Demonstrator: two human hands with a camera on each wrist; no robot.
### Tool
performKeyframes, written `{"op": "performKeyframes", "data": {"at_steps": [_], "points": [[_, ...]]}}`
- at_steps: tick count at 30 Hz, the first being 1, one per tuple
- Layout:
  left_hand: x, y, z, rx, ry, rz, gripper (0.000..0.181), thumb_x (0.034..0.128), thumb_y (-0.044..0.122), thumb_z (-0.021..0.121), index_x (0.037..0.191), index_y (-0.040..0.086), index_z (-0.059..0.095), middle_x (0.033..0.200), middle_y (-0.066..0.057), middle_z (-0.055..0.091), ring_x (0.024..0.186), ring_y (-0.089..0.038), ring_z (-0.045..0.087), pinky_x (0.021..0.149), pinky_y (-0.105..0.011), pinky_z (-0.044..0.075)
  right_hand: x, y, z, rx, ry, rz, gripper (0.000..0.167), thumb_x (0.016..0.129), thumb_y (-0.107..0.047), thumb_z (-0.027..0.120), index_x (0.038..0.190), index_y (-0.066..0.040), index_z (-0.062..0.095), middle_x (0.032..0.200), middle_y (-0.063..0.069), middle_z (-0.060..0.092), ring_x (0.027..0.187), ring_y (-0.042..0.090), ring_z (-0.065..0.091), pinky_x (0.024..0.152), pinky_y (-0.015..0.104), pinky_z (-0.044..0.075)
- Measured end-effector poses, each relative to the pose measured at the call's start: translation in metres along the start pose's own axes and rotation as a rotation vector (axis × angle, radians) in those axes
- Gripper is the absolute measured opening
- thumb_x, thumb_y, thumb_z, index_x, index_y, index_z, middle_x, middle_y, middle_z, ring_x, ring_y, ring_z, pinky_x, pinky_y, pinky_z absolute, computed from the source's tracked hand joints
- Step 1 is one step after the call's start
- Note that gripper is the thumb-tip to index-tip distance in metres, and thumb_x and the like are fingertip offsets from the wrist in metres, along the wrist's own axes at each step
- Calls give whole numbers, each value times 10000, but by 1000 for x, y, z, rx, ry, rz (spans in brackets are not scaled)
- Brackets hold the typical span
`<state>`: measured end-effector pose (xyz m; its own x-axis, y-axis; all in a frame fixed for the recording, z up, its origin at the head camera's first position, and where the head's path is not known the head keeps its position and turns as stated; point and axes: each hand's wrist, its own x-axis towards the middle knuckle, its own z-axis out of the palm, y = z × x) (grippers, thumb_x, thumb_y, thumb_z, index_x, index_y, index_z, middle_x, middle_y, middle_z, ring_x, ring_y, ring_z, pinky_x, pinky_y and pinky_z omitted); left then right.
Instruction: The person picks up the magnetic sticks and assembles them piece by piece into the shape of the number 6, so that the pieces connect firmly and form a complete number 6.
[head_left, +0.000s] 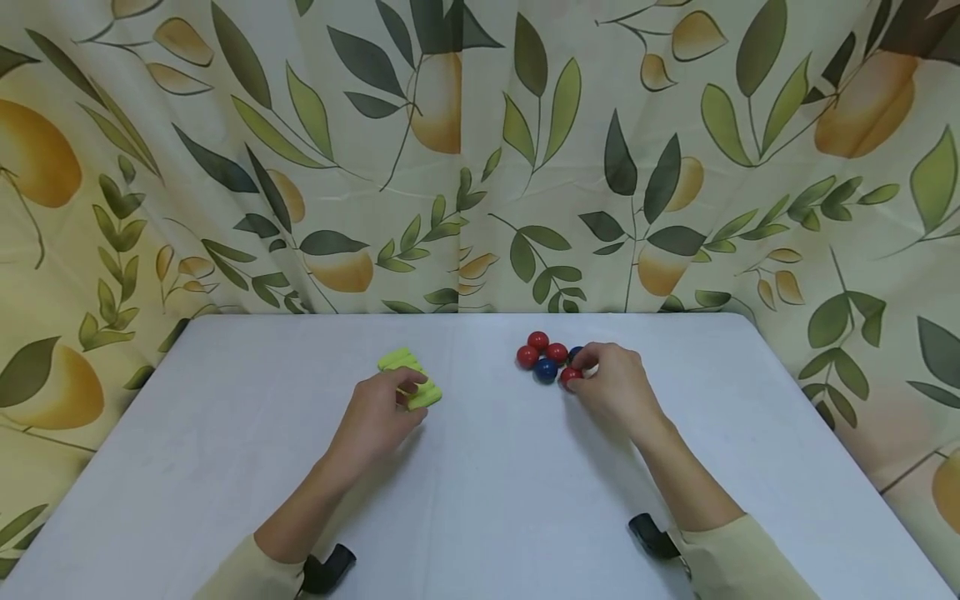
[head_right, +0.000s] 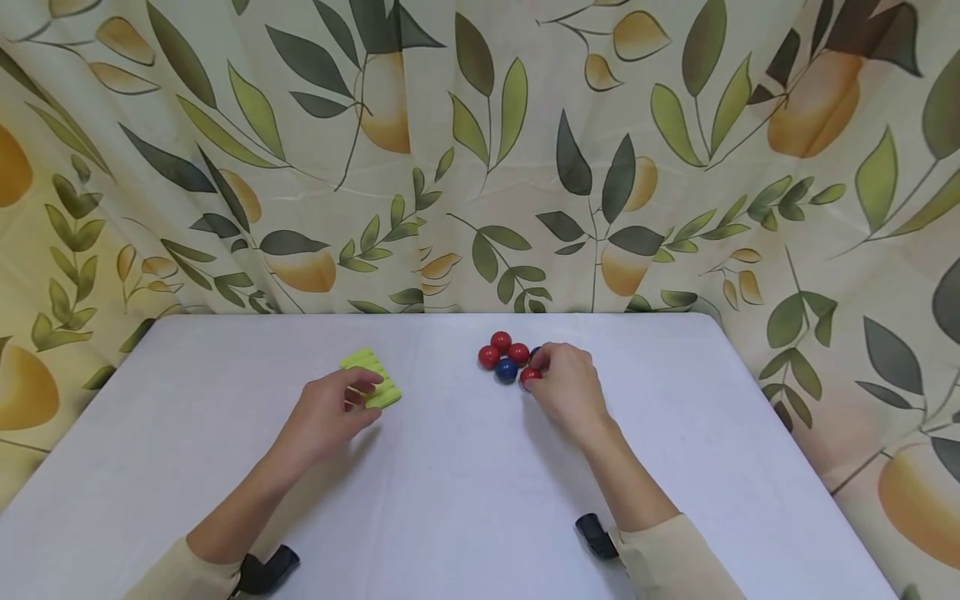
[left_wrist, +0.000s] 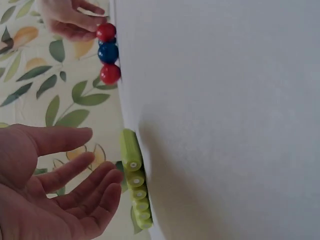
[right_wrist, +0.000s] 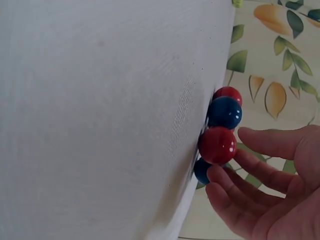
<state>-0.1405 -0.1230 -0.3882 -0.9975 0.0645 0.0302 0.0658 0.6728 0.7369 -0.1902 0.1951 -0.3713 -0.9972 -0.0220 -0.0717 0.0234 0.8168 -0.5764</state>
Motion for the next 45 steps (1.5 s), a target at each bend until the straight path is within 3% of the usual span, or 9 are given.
{"op": "performKeyframes", "data": {"at_steps": [10,18,22,33,45], "points": [[12,4,3,136,-29,4,328,828,-28,773,1147,36,734,1006,-127,697,914,-251,631,833,-423,545,1,-1,0,-7,8,41,174,884,-140,804,890,-47,658,874,126,645,920,299,544,686,331,458],[17,5,7,251,-43,-5,303,831,-29,758,1127,35,740,991,-126,686,908,-254,623,798,-414,539,4,1,-2,5,-21,40,286,878,-142,808,1101,15,722,981,164,723,972,322,615,796,391,541],[18,5,9,299,-51,9,314,813,-54,715,1114,27,746,979,-118,680,856,-230,604,739,-381,523,4,3,-3,4,-32,42,302,883,-149,802,1129,20,757,984,156,749,1025,328,609,832,408,531],[17,9,11,329,-58,14,283,804,-86,712,1065,15,756,1002,-110,699,825,-218,585,716,-368,518,4,5,-3,18,-53,56,301,888,-155,799,1131,18,761,1013,165,740,1008,318,616,834,405,547],[18,8,12,296,-86,27,249,800,-118,677,949,72,740,811,-38,667,698,-205,554,617,-304,453,1,7,-7,44,-61,57,274,878,-182,817,1100,-26,777,981,126,751,978,289,636,779,340,507]]}}
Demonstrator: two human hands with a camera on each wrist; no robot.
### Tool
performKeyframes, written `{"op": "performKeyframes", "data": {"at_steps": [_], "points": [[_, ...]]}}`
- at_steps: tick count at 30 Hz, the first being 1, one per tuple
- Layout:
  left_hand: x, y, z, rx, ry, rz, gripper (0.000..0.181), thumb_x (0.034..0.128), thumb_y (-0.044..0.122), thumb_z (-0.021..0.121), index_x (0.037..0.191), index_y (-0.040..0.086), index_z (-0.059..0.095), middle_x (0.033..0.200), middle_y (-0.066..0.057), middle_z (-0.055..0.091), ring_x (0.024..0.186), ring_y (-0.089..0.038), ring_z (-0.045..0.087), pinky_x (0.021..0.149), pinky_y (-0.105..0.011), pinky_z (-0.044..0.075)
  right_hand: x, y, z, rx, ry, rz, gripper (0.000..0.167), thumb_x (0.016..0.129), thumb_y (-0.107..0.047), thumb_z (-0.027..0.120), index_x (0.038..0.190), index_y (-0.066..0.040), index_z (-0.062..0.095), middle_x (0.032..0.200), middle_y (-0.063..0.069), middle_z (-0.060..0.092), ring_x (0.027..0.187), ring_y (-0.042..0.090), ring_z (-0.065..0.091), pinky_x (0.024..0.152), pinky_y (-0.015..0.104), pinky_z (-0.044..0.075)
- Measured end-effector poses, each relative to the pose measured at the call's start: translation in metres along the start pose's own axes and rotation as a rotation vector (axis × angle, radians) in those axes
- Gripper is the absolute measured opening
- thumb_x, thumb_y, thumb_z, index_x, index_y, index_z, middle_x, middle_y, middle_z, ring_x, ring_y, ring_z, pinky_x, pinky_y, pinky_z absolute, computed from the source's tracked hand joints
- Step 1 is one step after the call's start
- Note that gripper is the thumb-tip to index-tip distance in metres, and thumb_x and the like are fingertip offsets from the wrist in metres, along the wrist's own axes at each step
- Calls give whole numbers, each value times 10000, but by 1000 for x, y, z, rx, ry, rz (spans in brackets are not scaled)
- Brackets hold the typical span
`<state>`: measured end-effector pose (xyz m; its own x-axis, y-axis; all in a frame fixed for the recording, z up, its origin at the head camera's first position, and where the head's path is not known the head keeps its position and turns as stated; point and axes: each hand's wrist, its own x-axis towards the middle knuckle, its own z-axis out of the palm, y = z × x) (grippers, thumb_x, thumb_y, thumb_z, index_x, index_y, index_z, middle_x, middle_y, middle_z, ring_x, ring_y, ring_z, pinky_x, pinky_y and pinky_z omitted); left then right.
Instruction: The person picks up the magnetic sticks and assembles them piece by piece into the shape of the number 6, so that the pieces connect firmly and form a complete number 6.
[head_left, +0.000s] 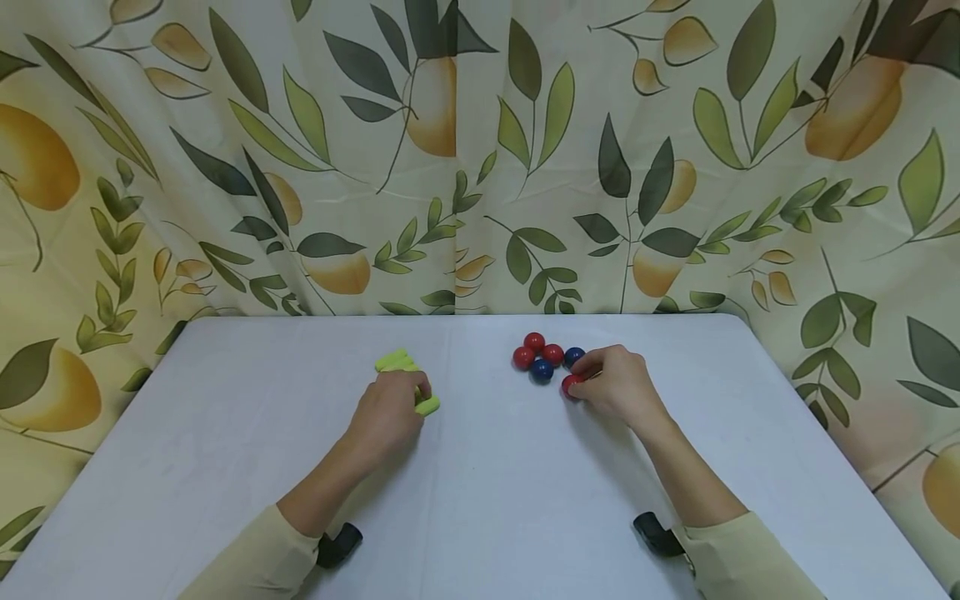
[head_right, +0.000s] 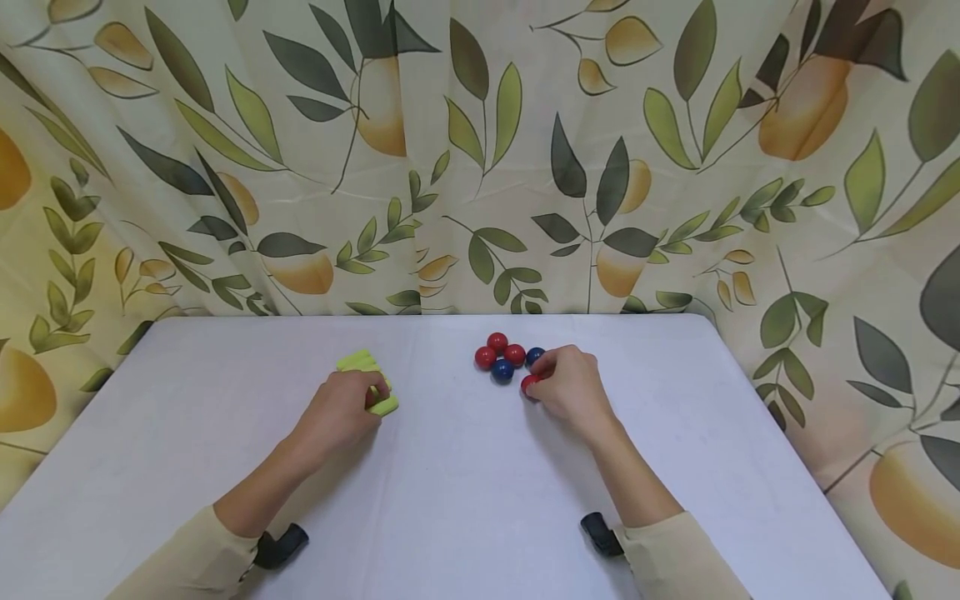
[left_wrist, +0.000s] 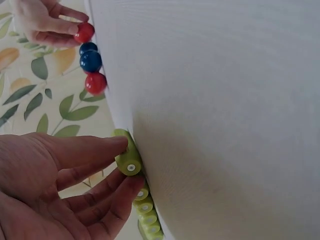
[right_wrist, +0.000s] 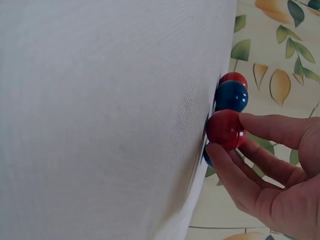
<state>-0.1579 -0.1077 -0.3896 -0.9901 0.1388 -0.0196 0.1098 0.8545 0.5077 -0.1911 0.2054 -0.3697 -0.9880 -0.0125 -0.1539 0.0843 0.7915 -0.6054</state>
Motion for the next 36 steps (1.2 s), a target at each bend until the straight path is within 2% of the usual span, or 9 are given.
{"op": "performKeyframes", "data": {"at_steps": [7,13,17,23,28,33,36], "points": [[0,0,1,-20,-16,-5,284,813,-125,640,981,69,762,881,-50,712,746,-202,582,668,-326,484,1,1,0,20,-22,14,270,893,-178,803,1126,-46,774,1022,136,724,1002,298,610,759,314,525],[0,0,2,-65,-48,-30,281,817,-107,683,1005,80,776,925,-67,751,845,-209,664,758,-374,557,2,3,-3,32,-46,20,289,884,-179,811,1139,-48,774,1034,136,723,1009,301,613,742,304,536],[3,1,4,-88,-81,-39,266,820,-85,726,1017,84,785,912,-48,721,875,-204,645,783,-362,558,2,4,-5,48,-67,35,316,868,-182,831,1147,-48,770,1036,133,729,986,291,626,734,295,547],[6,3,5,-106,-98,23,258,788,-80,773,983,87,800,854,-14,681,839,-170,605,785,-346,529,4,8,-5,89,-86,49,322,866,-166,835,1155,-46,760,1033,135,722,868,236,654,714,275,571],[6,4,6,-128,-89,77,263,763,-93,777,950,89,806,835,6,691,821,-146,612,777,-330,527,5,11,-4,118,-86,57,319,862,-155,837,1151,-43,759,1040,140,716,847,224,654,710,267,581],[4,9,6,-173,-107,79,248,784,-82,770,962,87,809,855,7,682,831,-157,602,770,-319,525,4,13,-4,139,-98,55,305,861,-133,834,1142,-42,762,1042,135,721,841,225,668,718,269,588],[5,13,6,-182,-128,64,226,813,-52,779,984,92,813,875,5,675,847,-166,595,778,-316,523,1,13,-4,151,-106,50,294,862,-125,834,1138,-49,765,1056,131,729,899,243,666,733,274,588]]}}
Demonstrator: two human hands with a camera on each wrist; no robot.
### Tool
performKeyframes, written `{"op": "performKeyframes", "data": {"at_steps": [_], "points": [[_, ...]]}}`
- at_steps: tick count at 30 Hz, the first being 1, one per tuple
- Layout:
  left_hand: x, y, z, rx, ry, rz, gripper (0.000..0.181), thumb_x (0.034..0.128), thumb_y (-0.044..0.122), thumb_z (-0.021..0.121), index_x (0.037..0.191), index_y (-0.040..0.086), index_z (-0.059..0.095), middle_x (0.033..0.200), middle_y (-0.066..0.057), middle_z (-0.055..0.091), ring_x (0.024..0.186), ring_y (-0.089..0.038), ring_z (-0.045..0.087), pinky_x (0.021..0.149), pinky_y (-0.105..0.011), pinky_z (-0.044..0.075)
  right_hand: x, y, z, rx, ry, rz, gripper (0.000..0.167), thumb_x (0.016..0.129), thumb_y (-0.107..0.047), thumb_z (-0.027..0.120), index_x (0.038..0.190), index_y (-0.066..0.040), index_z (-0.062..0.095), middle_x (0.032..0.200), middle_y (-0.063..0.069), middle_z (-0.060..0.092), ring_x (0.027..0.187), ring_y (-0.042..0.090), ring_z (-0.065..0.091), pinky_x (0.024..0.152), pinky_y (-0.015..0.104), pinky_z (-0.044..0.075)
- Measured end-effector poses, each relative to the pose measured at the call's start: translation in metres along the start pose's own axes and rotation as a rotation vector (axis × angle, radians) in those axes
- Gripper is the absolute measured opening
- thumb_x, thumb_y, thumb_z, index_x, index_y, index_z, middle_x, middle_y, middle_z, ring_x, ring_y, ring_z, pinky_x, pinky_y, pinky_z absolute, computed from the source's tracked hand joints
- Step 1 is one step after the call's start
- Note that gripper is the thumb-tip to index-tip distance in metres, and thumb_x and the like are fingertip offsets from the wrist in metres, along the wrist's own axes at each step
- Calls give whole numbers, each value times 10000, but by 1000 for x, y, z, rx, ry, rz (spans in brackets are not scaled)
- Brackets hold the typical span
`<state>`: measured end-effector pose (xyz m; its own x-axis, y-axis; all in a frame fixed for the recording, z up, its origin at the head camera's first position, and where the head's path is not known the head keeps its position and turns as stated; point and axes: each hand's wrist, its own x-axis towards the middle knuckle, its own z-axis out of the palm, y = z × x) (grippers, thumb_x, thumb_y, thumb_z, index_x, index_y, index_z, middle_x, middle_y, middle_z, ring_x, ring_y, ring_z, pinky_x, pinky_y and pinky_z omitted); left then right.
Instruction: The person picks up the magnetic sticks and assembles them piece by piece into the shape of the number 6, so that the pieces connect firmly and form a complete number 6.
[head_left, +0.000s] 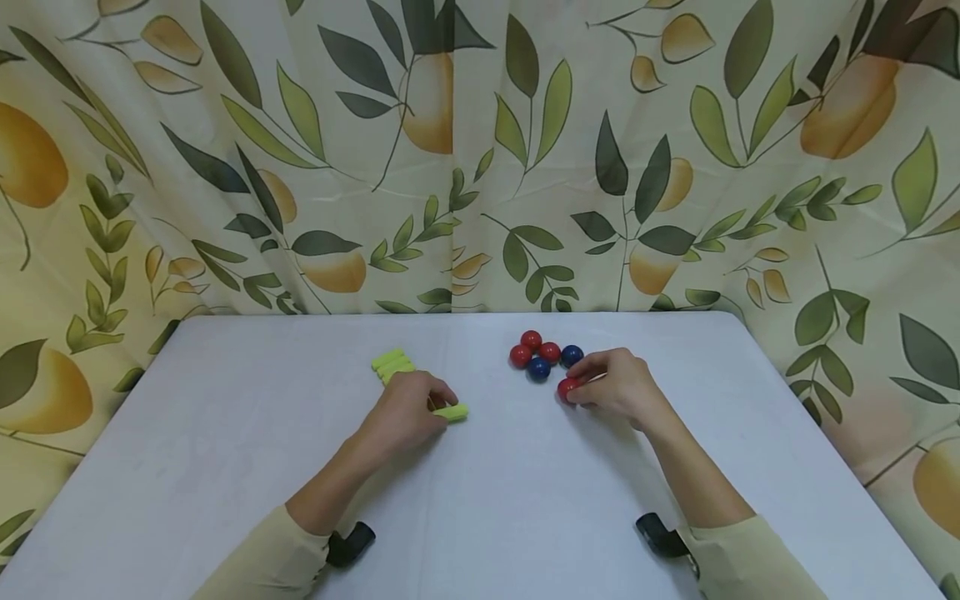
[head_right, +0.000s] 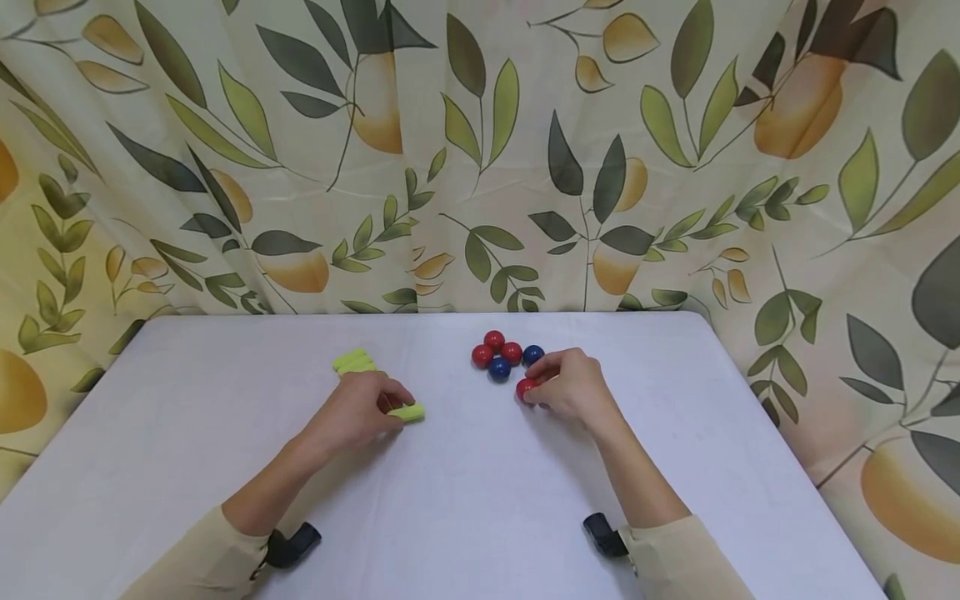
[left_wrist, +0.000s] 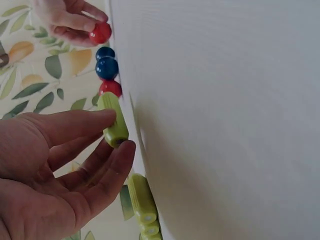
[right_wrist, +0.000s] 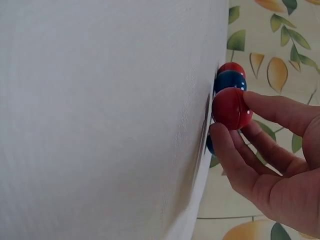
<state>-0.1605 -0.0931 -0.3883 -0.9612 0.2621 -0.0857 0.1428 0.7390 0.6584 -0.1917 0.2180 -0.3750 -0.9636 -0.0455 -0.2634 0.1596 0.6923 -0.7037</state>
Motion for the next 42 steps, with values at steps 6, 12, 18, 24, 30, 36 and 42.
{"op": "performKeyframes", "data": {"at_steps": [6,12,18,24,30,36,42], "points": [[3,7,3,15,-38,-8,221,840,-27,786,1025,91,815,898,0,671,868,-174,590,795,-317,523,-6,-3,3,21,-25,2,310,873,-146,839,1165,-77,761,1124,132,721,1084,299,609,776,290,577],[7,14,9,22,-67,-2,241,841,-27,782,1046,94,813,908,0,675,885,-178,596,807,-321,524,-13,-6,8,33,-31,-25,317,854,-175,853,1152,-101,773,1121,112,725,1037,276,630,762,304,566],[10,23,15,17,-100,-9,255,862,2,786,1093,107,811,943,-1,682,917,-183,593,831,-326,531,-18,-10,15,29,-44,-64,322,836,-152,858,1142,-102,773,1124,117,711,1028,278,636,760,317,591],[10,28,18,18,-118,-5,256,875,27,792,1115,115,808,954,2,679,936,-181,591,846,-326,532,-21,-15,22,20,-61,-95,334,823,-136,867,1142,-100,774,1102,106,708,1017,272,640,762,317,604],[11,31,20,16,-123,8,256,891,55,792,1136,127,807,961,11,682,931,-175,590,835,-314,538,-24,-18,28,22,-84,-126,285,811,-133,873,1081,-108,786,1053,89,726,943,248,664,753,310,596],[13,33,22,34,-133,42,255,890,47,788,1131,126,809,949,15,689,912,-163,597,816,-292,541,-26,-19,30,25,-102,-157,286,796,-141,884,1061,-116,779,1035,74,717,940,239,663,753,323,602],[15,33,24,45,-144,77,255,892,32,783,1129,121,811,960,13,697,932,-170,611,840,-295,542,-28,-20,31,24,-128,-176,258,803,-147,879,1036,-110,772,1006,73,721,912,234,669,746,321,594]]}}
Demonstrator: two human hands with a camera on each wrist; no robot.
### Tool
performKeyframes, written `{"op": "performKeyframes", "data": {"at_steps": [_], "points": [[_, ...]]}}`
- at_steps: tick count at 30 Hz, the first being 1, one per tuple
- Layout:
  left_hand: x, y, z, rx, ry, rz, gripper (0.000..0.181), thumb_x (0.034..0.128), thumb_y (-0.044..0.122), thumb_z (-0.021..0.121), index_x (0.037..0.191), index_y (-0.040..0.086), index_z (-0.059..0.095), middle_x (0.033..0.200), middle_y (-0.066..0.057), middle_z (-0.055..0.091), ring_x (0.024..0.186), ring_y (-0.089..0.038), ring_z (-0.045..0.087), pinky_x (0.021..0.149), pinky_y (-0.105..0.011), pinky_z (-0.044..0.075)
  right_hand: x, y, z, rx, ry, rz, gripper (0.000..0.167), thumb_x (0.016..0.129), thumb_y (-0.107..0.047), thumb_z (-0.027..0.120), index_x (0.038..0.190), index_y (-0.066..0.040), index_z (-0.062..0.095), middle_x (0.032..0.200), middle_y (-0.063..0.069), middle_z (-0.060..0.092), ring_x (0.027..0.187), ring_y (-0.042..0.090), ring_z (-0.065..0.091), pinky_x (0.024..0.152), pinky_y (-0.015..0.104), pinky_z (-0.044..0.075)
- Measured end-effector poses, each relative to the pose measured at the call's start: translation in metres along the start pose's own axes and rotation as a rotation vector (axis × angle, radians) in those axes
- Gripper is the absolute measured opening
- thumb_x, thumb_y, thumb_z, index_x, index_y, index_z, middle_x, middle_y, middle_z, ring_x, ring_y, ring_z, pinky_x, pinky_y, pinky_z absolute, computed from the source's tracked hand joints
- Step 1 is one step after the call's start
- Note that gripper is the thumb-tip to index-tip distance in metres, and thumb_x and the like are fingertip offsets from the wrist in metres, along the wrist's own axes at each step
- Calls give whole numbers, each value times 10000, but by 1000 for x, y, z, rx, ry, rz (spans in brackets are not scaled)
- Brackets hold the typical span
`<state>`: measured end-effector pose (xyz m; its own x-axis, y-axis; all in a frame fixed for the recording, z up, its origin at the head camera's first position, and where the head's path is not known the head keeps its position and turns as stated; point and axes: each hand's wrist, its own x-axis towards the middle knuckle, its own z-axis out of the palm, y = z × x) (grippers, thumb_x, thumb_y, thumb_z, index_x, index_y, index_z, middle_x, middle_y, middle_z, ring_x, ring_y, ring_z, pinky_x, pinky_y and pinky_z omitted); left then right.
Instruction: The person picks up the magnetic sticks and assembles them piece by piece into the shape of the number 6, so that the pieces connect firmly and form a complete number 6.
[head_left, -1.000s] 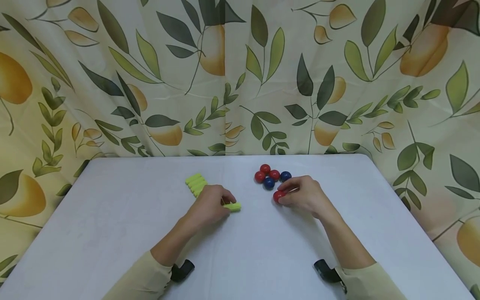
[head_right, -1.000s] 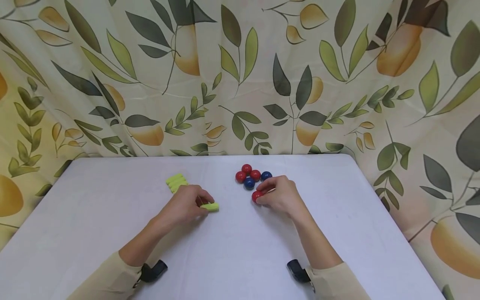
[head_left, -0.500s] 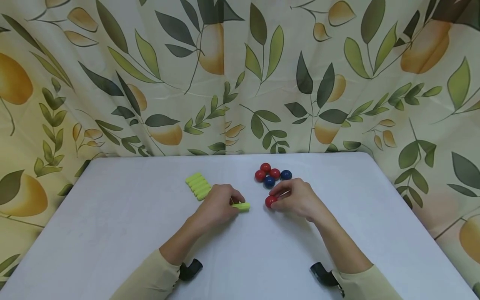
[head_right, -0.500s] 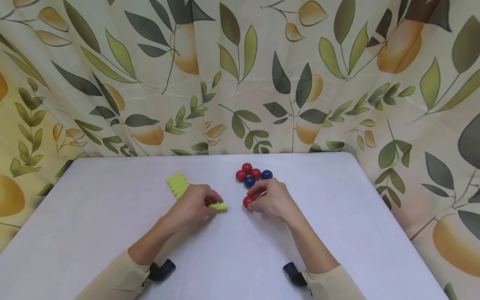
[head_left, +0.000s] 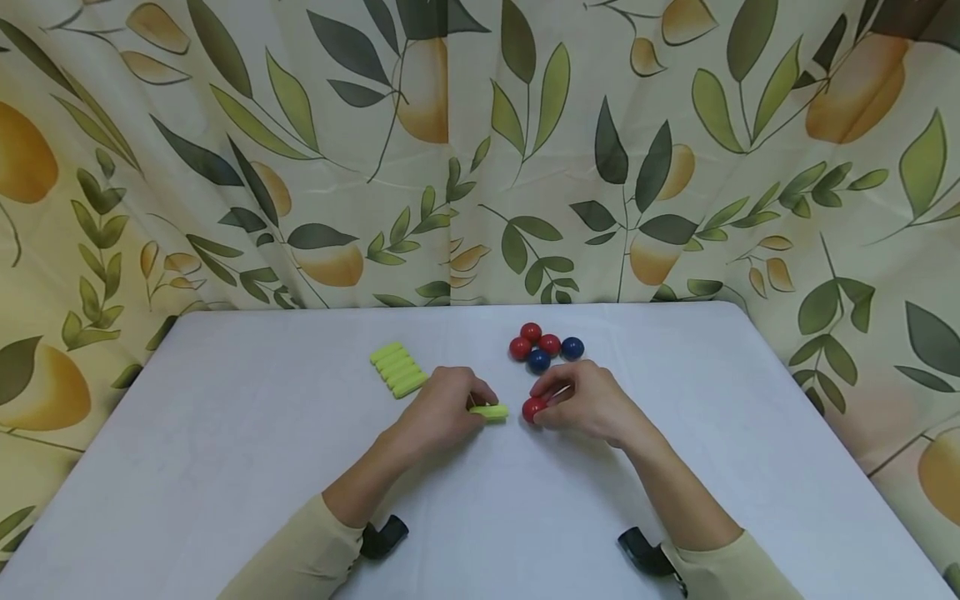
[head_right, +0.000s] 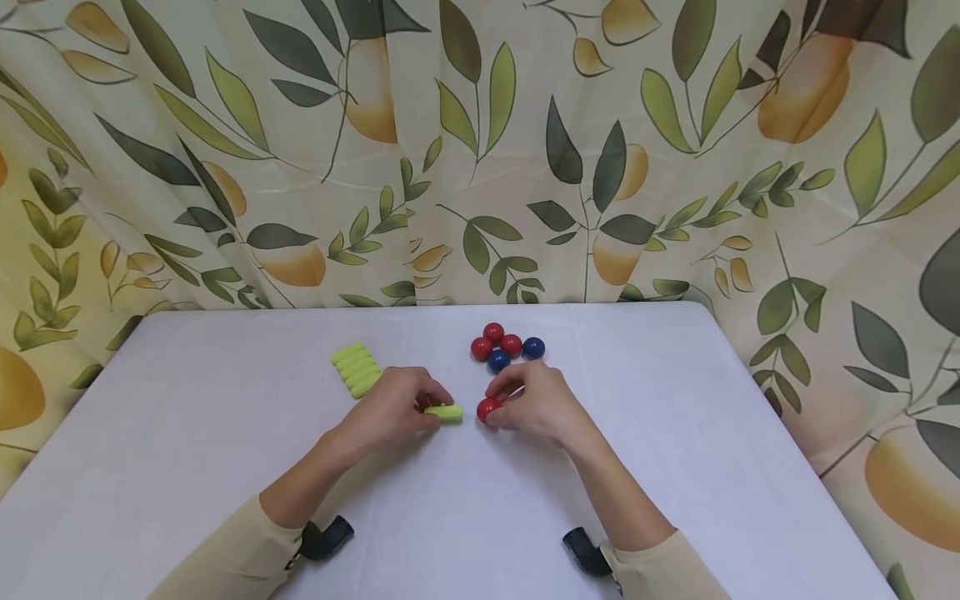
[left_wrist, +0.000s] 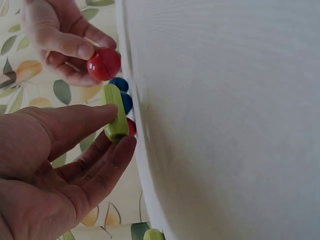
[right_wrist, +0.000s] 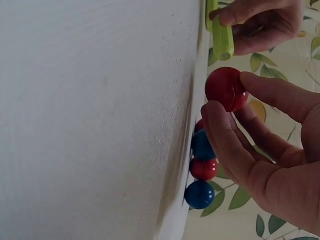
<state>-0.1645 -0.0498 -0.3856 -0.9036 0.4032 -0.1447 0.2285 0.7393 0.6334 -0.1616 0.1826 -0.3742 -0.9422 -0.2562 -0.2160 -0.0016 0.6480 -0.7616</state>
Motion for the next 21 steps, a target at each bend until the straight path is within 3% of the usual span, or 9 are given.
{"op": "performKeyframes", "data": {"at_steps": [21], "points": [[2,3,8,-2,-8,102,238,882,5,778,1102,84,816,924,13,701,841,-127,612,766,-238,532,0,-1,5,8,-45,5,298,810,-129,880,1092,-85,790,990,57,749,879,220,675,739,311,590]]}}
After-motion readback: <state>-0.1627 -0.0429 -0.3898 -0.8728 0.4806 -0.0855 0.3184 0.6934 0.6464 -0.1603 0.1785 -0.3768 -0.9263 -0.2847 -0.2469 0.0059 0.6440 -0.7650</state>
